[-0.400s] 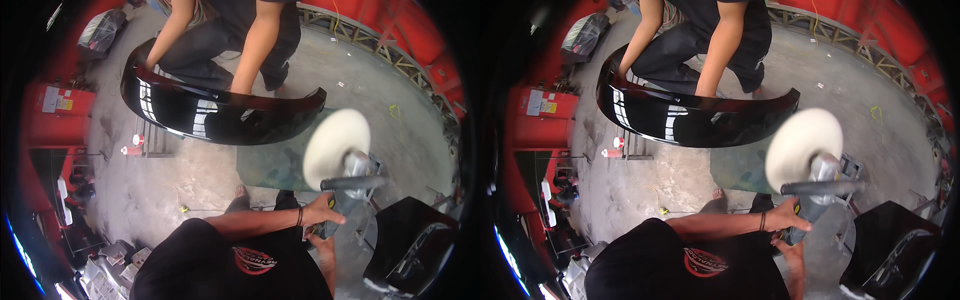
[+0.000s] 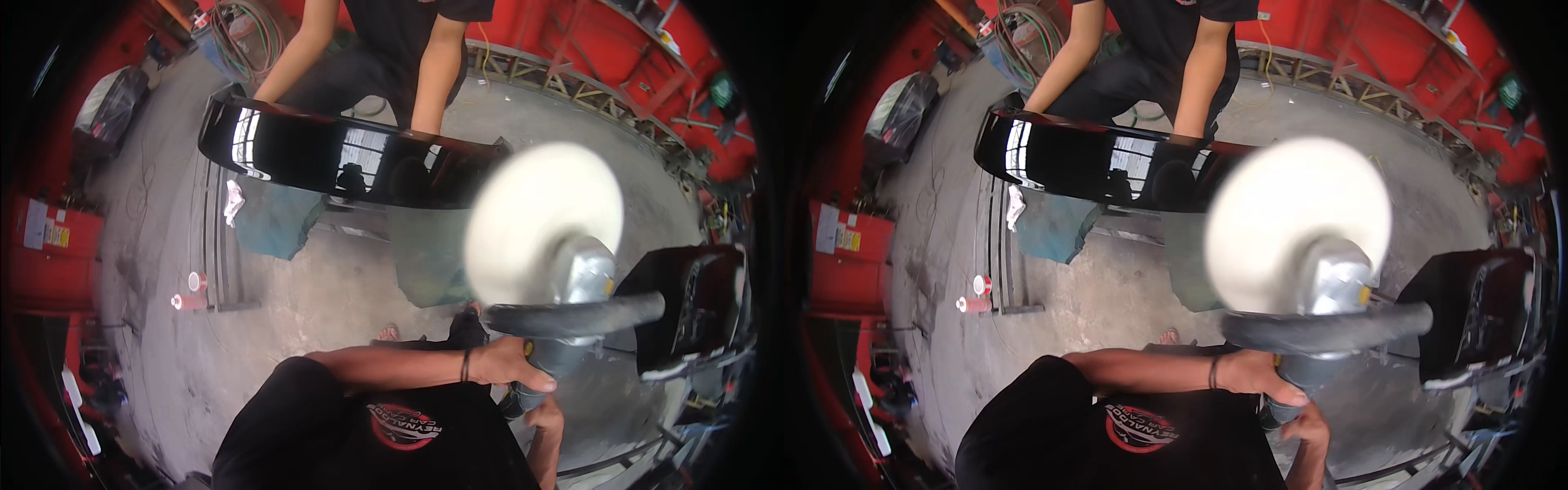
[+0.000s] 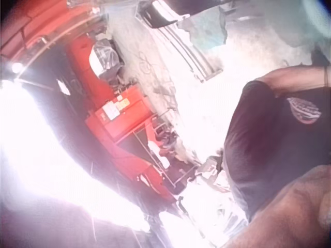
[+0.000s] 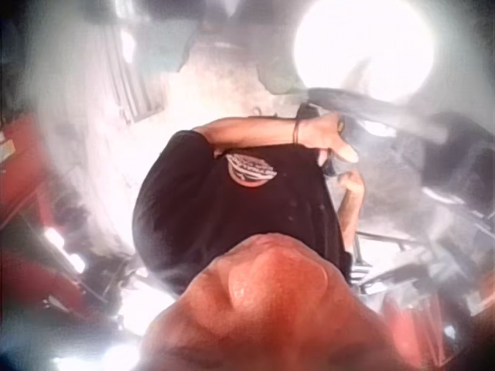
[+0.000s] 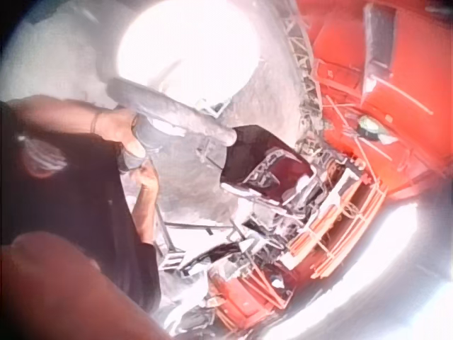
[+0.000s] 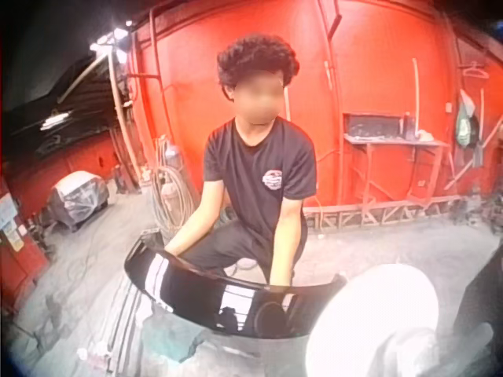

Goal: The person uses a rotary polisher with a white pad to buff the surface of a black car bumper held by a coworker. The person moves the tool across the curved surface in overlapping passes while the coworker repositions the bumper as needed.

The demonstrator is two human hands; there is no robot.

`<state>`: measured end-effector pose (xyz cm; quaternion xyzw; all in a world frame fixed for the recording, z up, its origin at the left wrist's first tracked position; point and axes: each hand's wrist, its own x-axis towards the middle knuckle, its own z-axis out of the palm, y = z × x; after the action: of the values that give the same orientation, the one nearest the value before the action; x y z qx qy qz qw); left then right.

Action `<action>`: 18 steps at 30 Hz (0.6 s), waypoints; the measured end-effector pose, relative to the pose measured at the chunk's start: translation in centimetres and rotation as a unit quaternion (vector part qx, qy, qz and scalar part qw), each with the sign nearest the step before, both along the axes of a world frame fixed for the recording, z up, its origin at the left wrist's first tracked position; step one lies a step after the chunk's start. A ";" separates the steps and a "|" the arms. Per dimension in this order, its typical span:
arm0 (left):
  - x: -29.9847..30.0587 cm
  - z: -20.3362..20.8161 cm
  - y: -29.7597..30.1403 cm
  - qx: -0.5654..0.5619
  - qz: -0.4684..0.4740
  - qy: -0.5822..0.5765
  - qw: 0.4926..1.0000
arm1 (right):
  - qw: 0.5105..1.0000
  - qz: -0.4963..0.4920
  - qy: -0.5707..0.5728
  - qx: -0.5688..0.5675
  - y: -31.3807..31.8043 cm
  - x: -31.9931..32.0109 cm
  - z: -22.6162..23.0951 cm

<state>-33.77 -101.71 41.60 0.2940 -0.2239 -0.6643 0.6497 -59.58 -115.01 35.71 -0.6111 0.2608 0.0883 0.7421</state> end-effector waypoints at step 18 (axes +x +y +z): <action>0.3 -0.8 33.5 0.064 0.666 0.050 0.741 | 0.685 0.510 0.150 -0.498 16.2 29.6 -9.4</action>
<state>-33.46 -68.24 40.80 0.3760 0.1050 -0.0884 0.9164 -29.93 -98.80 26.36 -0.9080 0.0223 0.4009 0.1197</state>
